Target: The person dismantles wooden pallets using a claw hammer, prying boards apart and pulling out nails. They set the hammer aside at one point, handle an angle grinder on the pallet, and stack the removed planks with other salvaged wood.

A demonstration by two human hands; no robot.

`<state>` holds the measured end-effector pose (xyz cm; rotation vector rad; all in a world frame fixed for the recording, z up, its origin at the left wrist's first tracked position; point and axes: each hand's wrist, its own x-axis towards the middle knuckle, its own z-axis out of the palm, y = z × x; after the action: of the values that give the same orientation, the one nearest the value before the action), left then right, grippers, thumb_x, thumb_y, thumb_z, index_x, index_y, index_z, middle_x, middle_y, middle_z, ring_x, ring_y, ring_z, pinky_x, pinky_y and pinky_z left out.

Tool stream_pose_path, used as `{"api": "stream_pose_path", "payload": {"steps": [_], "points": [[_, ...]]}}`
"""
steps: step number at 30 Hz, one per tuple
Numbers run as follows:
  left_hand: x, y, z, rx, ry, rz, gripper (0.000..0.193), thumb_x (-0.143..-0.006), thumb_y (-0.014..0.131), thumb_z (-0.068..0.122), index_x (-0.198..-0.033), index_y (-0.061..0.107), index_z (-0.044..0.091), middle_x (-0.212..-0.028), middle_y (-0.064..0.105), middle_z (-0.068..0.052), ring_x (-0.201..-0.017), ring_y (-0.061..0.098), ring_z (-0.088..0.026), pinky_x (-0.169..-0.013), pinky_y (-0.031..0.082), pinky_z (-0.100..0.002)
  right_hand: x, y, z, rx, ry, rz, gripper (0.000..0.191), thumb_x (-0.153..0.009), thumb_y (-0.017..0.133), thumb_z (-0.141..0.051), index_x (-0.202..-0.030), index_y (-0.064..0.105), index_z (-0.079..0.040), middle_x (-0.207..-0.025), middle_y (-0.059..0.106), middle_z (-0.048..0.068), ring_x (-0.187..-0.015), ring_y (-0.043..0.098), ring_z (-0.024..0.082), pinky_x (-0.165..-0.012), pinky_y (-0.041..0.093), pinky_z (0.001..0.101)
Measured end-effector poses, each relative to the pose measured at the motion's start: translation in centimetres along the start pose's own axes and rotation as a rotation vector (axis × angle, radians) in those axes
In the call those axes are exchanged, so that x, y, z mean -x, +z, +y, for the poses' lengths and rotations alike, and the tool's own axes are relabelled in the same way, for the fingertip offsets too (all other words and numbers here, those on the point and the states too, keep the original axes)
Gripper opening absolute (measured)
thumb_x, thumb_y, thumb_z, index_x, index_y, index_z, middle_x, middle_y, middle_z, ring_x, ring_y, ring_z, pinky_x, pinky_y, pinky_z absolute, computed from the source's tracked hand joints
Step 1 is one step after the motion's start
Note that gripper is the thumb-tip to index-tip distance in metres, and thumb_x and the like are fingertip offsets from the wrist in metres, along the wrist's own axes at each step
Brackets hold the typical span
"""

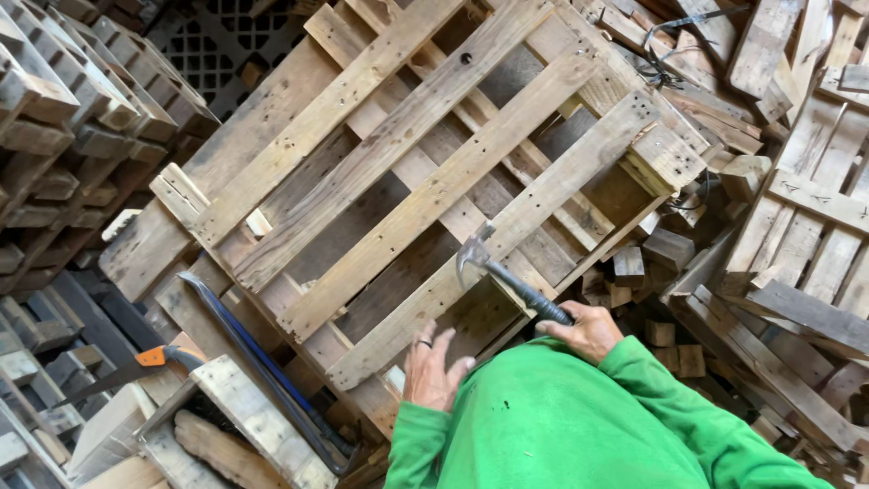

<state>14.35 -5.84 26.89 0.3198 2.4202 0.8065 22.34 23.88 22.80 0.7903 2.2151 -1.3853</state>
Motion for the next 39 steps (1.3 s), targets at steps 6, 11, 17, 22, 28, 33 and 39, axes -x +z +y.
{"api": "stream_pose_path", "payload": {"steps": [6,11,17,22,28,33,39], "points": [[-8.0,2.3,-2.3,0.016,0.086,0.464,0.059,-0.082,0.081,0.03,-0.133,0.065,0.005,-0.157,0.042,-0.024,-0.144,0.035,-0.049,-0.118,0.029,-0.055,-3.5,-3.2,2.7,-0.037,-0.166,0.193,0.037,-0.087,0.077,-0.035,-0.107,0.074,-0.004,-0.078,0.072,0.005,-0.068,0.063,0.013,-0.064,0.053,0.031],[-15.7,4.1,-4.4,0.033,0.047,0.605,0.036,-0.094,0.07,0.039,-0.118,0.07,0.012,-0.119,0.068,-0.014,-0.11,0.063,-0.037,-0.094,0.049,-0.05,-7.5,-3.8,5.7,0.179,0.044,0.083,0.048,-0.092,0.077,-0.043,-0.117,0.07,-0.002,-0.081,0.07,0.015,-0.072,0.062,0.021,-0.069,0.053,0.0369],[-17.3,5.7,-4.3,-0.064,-0.117,0.546,0.038,-0.098,0.062,0.047,-0.083,0.07,0.013,-0.091,0.073,-0.008,-0.087,0.069,-0.035,-0.077,0.053,-0.05,-10.7,-3.3,10.4,0.284,0.087,-0.001,0.055,-0.088,0.075,-0.042,-0.125,0.062,-0.003,-0.089,0.072,0.022,-0.08,0.07,0.033,-0.077,0.055,0.0448],[-17.1,5.0,-3.4,-0.076,-0.142,0.533,0.038,-0.095,0.062,0.047,-0.083,0.071,0.012,-0.089,0.073,-0.01,-0.084,0.069,-0.037,-0.073,0.053,-0.053,-12.3,-2.6,12.2,0.352,0.054,0.018,0.048,-0.091,0.072,-0.037,-0.124,0.058,-0.006,-0.095,0.07,0.024,-0.089,0.068,0.041,-0.08,0.054,0.0489],[-16.5,4.1,-2.2,-0.057,-0.138,0.466,0.039,-0.098,0.059,0.047,-0.086,0.071,0.012,-0.093,0.072,-0.011,-0.088,0.068,-0.038,-0.076,0.054,-0.053,-13.0,-2.1,11.2,0.148,0.049,-0.059,0.046,-0.087,0.072,-0.034,-0.12,0.054,-0.007,-0.088,0.07,0.022,-0.083,0.07,0.038,-0.077,0.054,0.0484],[-16.6,4.3,-2.1,-0.09,-0.151,0.453,0.038,-0.096,0.06,0.047,-0.088,0.072,0.012,-0.091,0.072,-0.012,-0.085,0.067,-0.04,-0.073,0.053,-0.053,-13.5,-1.6,10.9,0.189,0.057,-0.034,0.048,-0.089,0.074,-0.034,-0.119,0.052,-0.004,-0.093,0.067,0.024,-0.088,0.065,0.04,-0.078,0.051,0.0494],[-16.8,5.1,-2.8,-0.099,-0.15,0.465,0.037,-0.096,0.061,0.047,-0.084,0.071,0.013,-0.087,0.071,-0.011,-0.082,0.068,-0.037,-0.071,0.054,-0.052,-13.2,-1.4,11.5,0.09,0.054,-0.021,0.048,-0.087,0.073,-0.032,-0.122,0.054,-0.006,-0.098,0.068,0.022,-0.091,0.066,0.037,-0.083,0.051,0.0471]]}}
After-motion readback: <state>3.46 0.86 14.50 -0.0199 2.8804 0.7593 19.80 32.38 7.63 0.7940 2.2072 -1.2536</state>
